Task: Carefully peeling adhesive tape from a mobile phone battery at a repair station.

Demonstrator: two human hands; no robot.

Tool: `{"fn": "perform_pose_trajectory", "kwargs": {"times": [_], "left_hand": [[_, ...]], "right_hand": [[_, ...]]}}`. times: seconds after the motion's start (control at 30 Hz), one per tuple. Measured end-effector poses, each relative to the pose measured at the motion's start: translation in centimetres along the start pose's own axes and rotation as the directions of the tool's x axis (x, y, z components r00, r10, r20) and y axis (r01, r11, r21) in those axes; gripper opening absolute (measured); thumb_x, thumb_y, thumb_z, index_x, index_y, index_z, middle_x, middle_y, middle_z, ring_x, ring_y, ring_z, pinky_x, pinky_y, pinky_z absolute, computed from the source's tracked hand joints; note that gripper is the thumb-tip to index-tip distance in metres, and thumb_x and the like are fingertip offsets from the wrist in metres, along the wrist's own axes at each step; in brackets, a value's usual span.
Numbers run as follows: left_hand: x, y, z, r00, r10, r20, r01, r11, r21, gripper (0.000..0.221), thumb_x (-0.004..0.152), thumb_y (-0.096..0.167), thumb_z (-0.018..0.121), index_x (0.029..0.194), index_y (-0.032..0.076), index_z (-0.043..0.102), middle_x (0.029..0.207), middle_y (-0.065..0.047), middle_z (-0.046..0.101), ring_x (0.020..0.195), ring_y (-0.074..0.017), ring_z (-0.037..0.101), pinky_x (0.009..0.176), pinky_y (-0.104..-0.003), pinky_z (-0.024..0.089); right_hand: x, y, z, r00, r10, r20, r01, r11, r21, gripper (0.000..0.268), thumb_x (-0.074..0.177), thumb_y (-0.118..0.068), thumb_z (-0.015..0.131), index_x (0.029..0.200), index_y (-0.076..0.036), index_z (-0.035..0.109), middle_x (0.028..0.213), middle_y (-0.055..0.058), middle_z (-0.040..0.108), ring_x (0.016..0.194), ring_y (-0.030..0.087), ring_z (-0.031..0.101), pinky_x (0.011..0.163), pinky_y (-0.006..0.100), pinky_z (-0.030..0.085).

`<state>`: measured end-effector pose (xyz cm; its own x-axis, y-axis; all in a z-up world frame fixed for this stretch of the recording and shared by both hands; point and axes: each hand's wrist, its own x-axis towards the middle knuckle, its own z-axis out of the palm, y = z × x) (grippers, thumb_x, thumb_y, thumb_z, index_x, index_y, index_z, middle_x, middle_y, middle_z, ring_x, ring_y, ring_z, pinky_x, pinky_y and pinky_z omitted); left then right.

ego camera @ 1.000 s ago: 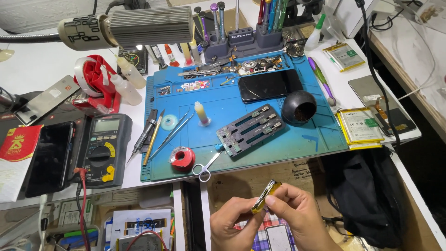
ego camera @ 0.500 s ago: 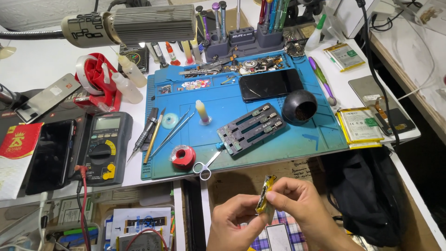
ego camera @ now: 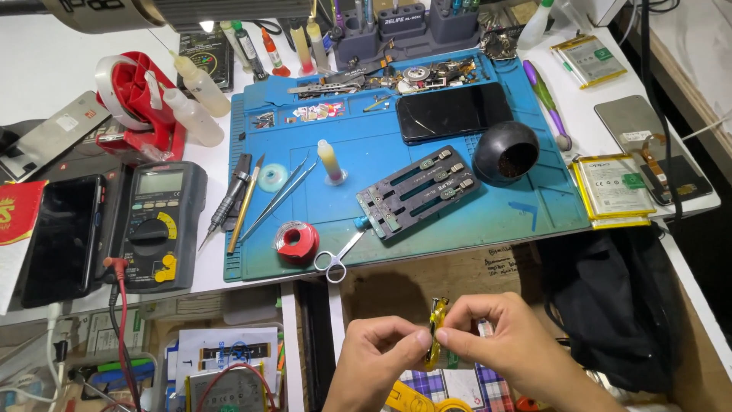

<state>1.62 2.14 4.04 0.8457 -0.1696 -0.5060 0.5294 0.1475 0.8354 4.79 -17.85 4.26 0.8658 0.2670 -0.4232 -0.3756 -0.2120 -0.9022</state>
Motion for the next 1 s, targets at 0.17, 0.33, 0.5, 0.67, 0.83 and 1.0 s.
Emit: {"fn": "perform_pose_trajectory", "kwargs": {"times": [0.17,0.33,0.5,0.67,0.83,1.0], "left_hand": [[0.1,-0.9,0.0,0.995,0.100,-0.002,-0.100,0.994,-0.037,0.020,0.087,0.013,0.078,0.077,-0.004,0.081,0.067,-0.011,0.073,0.063,-0.0157,0.064,0.060,-0.030,0.055],[0.3,-1.4,-0.3,0.993,0.116,0.022,-0.114,0.991,-0.075,0.023,0.087,0.016,0.076,0.077,-0.004,0.079,0.068,-0.014,0.072,0.062,-0.0181,0.066,0.059,-0.030,0.056],[0.3,-1.9,-0.5,0.976,0.215,-0.026,-0.216,0.976,-0.018,0.021,0.087,0.016,0.078,0.074,0.000,0.080,0.066,-0.010,0.074,0.060,-0.0140,0.066,0.055,-0.028,0.056],[-0.2,-1.6,-0.6,0.953,0.303,-0.023,-0.303,0.953,0.000,0.017,0.086,0.016,0.077,0.081,0.000,0.083,0.073,-0.009,0.077,0.065,-0.0134,0.069,0.059,-0.027,0.054],[-0.8,-1.1,-0.6,0.910,0.413,0.020,-0.413,0.911,0.006,0.016,0.078,0.011,0.084,0.093,0.003,0.085,0.088,-0.013,0.082,0.075,-0.0156,0.078,0.065,-0.024,0.067],[-1.0,-0.8,-0.6,0.880,0.473,0.031,-0.474,0.878,0.067,0.013,0.083,0.012,0.079,0.092,0.007,0.086,0.088,-0.010,0.083,0.074,-0.0135,0.073,0.056,-0.023,0.051]], "right_hand": [[0.4,1.1,0.0,0.999,-0.031,-0.016,0.031,0.999,-0.022,0.016,0.079,-0.006,0.090,0.067,0.002,0.082,0.057,0.007,0.067,0.058,0.016,0.057,0.057,0.032,0.046],[0.5,1.8,-0.1,0.999,-0.043,-0.025,0.043,0.999,-0.004,0.017,0.079,-0.004,0.091,0.066,0.001,0.080,0.058,0.007,0.066,0.059,0.016,0.057,0.057,0.032,0.044],[0.4,1.2,0.2,0.992,-0.129,-0.006,0.129,0.992,0.011,0.019,0.080,-0.007,0.088,0.065,0.000,0.079,0.062,0.006,0.066,0.062,0.017,0.058,0.062,0.034,0.043],[0.2,1.7,0.0,0.967,-0.254,0.000,0.254,0.967,0.028,0.018,0.080,-0.011,0.087,0.067,-0.005,0.076,0.063,0.003,0.071,0.062,0.013,0.061,0.091,0.038,0.041],[0.1,1.5,0.2,0.936,-0.351,0.006,0.350,0.934,0.069,0.017,0.080,-0.010,0.086,0.067,-0.007,0.076,0.066,0.004,0.072,0.070,0.015,0.062,0.104,0.042,0.047],[0.0,0.4,0.7,0.871,-0.491,0.025,0.485,0.866,0.116,0.020,0.084,-0.009,0.082,0.067,-0.006,0.073,0.068,0.004,0.071,0.072,0.019,0.057,0.085,0.041,0.046]]}}
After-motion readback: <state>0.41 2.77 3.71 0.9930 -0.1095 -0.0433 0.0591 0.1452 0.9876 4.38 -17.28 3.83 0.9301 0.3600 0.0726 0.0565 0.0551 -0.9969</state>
